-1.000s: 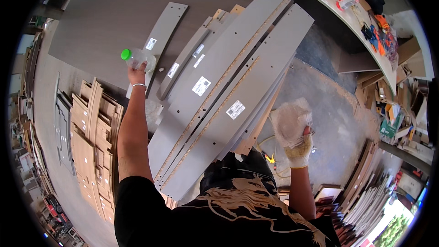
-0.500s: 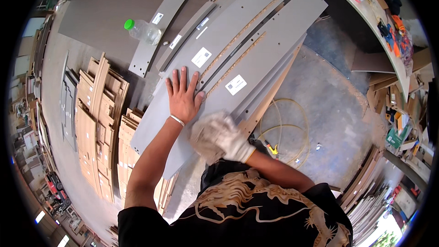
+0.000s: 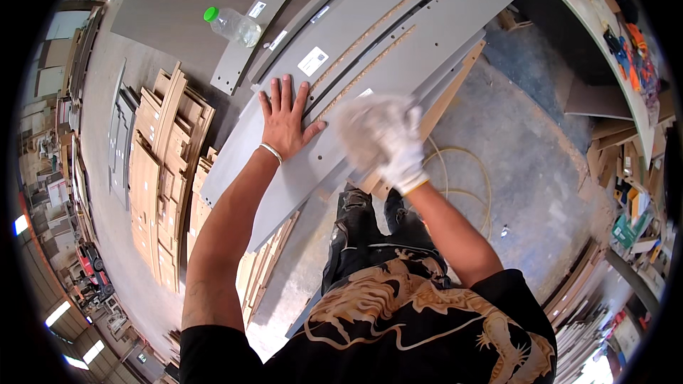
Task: The person scrapes residue from the edges of several gray metal panels using a small blade, then wipes the panels with a cloth. The person repeatedly pours liquid from a bottle onto the cloth and continues wiping the panels.
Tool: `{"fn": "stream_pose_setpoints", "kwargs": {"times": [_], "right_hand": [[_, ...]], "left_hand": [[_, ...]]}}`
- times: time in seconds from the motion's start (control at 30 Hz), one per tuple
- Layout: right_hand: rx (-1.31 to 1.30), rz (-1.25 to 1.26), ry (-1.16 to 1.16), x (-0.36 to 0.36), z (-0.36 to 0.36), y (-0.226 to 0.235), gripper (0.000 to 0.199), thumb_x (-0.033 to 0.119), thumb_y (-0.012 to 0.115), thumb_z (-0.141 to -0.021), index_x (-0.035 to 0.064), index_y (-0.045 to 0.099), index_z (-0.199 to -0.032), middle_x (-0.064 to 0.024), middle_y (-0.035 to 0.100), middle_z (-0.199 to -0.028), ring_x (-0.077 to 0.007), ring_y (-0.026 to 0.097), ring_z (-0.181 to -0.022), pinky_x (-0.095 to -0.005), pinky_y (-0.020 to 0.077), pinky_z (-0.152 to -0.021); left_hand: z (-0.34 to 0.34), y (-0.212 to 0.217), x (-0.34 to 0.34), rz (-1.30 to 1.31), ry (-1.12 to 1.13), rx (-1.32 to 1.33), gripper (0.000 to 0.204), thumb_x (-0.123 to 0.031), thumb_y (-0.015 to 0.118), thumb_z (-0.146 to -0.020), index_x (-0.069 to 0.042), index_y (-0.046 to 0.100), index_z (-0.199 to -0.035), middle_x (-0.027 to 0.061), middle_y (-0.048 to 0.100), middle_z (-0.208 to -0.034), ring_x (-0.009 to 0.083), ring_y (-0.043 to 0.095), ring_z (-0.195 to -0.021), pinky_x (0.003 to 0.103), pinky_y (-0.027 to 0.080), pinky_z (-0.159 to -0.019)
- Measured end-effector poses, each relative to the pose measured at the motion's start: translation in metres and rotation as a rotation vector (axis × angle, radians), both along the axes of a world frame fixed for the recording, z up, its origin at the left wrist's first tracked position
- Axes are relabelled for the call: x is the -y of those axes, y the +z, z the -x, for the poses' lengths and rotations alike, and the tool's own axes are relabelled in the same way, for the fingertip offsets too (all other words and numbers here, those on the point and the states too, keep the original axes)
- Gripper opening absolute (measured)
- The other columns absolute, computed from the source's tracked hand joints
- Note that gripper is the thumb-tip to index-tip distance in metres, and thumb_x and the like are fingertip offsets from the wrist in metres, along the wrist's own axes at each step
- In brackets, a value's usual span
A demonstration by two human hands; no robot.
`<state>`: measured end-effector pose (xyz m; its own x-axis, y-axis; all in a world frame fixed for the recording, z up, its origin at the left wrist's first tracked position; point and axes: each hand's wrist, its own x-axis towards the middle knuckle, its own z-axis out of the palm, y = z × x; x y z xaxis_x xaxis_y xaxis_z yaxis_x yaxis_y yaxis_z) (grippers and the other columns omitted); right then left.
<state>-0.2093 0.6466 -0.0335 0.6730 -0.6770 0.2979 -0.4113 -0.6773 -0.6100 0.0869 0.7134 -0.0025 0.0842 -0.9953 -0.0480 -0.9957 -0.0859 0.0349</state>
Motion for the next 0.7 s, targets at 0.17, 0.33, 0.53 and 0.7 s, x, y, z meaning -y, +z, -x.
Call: {"fn": "stream_pose_setpoints", "kwargs": {"times": [0.17, 0.33, 0.53, 0.7], "right_hand": [[0.061, -0.205, 0.129, -0.027, -0.012, 0.0, 0.065, 0.046, 0.05, -0.096, 0.0187, 0.045, -0.155, -0.005, 0.049, -0.16, -0.027, 0.042, -0.149, -0.0493, 0.0265, -0.125], [-0.037, -0.163, 0.093, -0.014, -0.009, 0.001, 0.069, 0.043, 0.081, -0.071, 0.0274, 0.069, -0.137, -0.0032, 0.053, -0.156, -0.0287, 0.04, -0.149, -0.0593, 0.0199, -0.126], [0.139, -0.052, -0.637, 0.196, 0.064, -0.023, 0.056, 0.011, 0.071, -0.083, 0.0154, 0.065, -0.139, -0.02, 0.043, -0.161, -0.0425, 0.026, -0.155, -0.0596, 0.0192, -0.128], [0.141, -0.222, -0.193, 0.092, 0.017, -0.004, 0.061, 0.026, 0.066, -0.091, 0.013, 0.055, -0.15, -0.0115, 0.033, -0.17, -0.0367, 0.03, -0.155, -0.0551, 0.0092, -0.131]], "left_hand": [[0.004, -0.002, 0.004, -0.045, 0.012, -0.055, 0.097, -0.069, 0.061, -0.092, -0.016, 0.026, -0.166, 0.0266, 0.013, -0.172, 0.0497, 0.005, -0.159, 0.071, 0.004, -0.122], [-0.002, -0.001, -0.006, -0.054, 0.042, -0.102, 0.099, -0.071, 0.061, -0.091, -0.015, 0.028, -0.166, 0.0255, 0.01, -0.173, 0.0475, 0.004, -0.16, 0.068, 0.001, -0.123], [0.008, -0.003, 0.014, -0.037, -0.003, -0.135, 0.1, -0.07, 0.061, -0.091, -0.011, 0.029, -0.165, 0.0256, 0.009, -0.173, 0.0472, 0.004, -0.16, 0.067, -0.001, -0.123], [-0.001, -0.002, -0.007, -0.022, 0.029, -0.12, 0.099, -0.071, 0.058, -0.092, -0.01, 0.029, -0.165, 0.0265, 0.011, -0.172, 0.0474, 0.006, -0.16, 0.068, 0.0, -0.123]]}}
